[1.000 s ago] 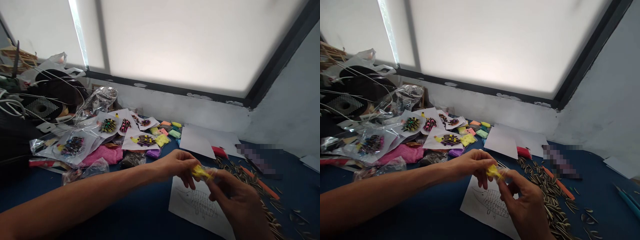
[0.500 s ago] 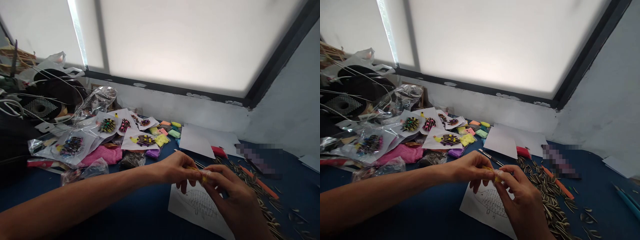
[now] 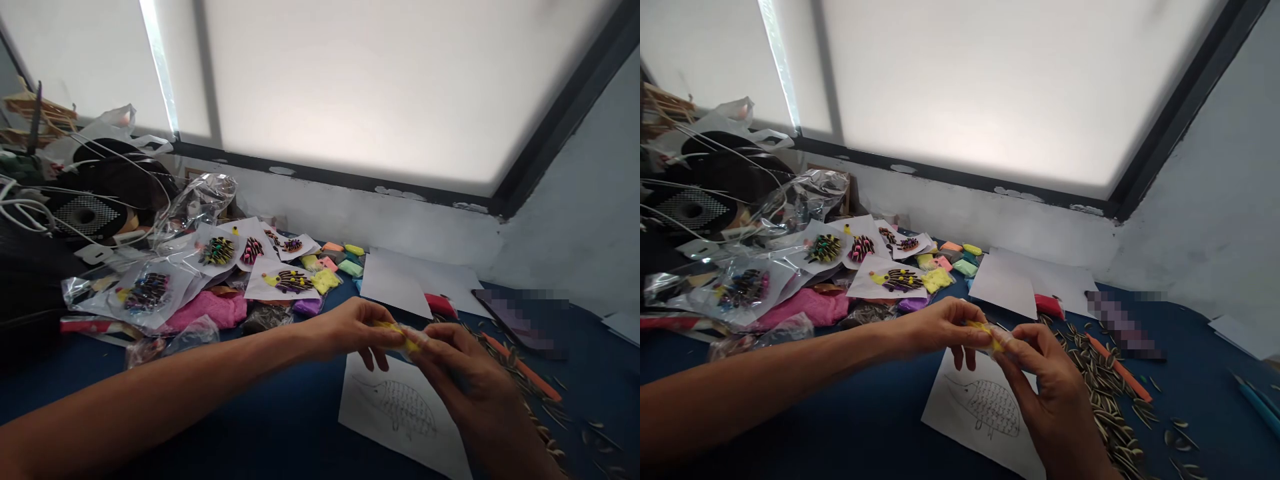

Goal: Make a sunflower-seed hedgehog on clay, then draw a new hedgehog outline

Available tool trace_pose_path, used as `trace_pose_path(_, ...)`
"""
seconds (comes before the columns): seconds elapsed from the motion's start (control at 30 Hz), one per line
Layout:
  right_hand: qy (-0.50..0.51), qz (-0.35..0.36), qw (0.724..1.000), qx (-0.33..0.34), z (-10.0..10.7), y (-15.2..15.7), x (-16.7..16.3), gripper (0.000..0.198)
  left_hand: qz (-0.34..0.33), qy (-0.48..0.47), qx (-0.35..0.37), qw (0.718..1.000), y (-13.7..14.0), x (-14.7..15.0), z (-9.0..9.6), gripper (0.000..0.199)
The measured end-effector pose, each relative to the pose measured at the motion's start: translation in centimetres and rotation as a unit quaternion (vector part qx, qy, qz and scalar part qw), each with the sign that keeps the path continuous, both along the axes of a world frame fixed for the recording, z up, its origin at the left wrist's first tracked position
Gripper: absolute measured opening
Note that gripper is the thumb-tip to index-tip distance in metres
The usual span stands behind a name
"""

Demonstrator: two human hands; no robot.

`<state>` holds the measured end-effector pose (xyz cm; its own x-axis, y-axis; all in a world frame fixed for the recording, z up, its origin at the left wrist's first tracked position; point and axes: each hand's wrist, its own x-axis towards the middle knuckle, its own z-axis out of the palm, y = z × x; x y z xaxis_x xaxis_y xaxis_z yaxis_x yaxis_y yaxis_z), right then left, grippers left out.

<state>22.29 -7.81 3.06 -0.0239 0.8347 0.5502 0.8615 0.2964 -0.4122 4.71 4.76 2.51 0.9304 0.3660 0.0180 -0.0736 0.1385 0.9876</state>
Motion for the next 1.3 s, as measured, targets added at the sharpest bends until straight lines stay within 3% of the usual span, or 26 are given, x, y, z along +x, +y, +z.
trace_pose_path(0.2, 0.03, 0.023, 0.996, -0.078, 0.5, -0.3, -0.1, 0.024, -0.058, -0.006, -0.041, 0.997, 0.2, 0.0, -0.7, 0.032)
trace_pose_path(0.3, 0.047, 0.035, 0.995, -0.086, 0.6, -0.5, -0.5, 0.023, -0.081, -0.006, -0.049, 0.995, 0.1, -0.1, -0.7, 0.032)
trace_pose_path(0.43, 0.046, 0.034, 0.996, -0.072, 0.3, -0.5, -0.8, 0.023, -0.061, -0.022, -0.048, 0.997, -0.1, -0.1, -0.6, 0.032)
trace_pose_path(0.63, 0.081, 0.016, 0.996, 0.017, -0.6, -0.8, -1.4, 0.02, -0.017, -0.035, -0.05, 0.998, -0.8, 0.2, -0.3, 0.034)
trace_pose_path(0.77, 0.075, 0.004, 0.997, -0.016, -0.8, -0.5, -1.1, 0.024, 0.001, -0.037, -0.061, 0.997, -0.9, 0.4, -0.6, 0.034)
trace_pose_path(1.0, 0.029, 0.009, 0.999, -0.04, -0.4, -0.3, -0.5, 0.025, -0.037, -0.042, -0.077, 0.996, -0.3, 0.3, -1.3, 0.037)
trace_pose_path(1.3, 0.14, -0.024, 0.989, -0.026, -1.3, -0.4, -1.0, 0.022, 0.019, -0.05, -0.119, 0.991, -1.8, 1.1, -1.4, 0.042)
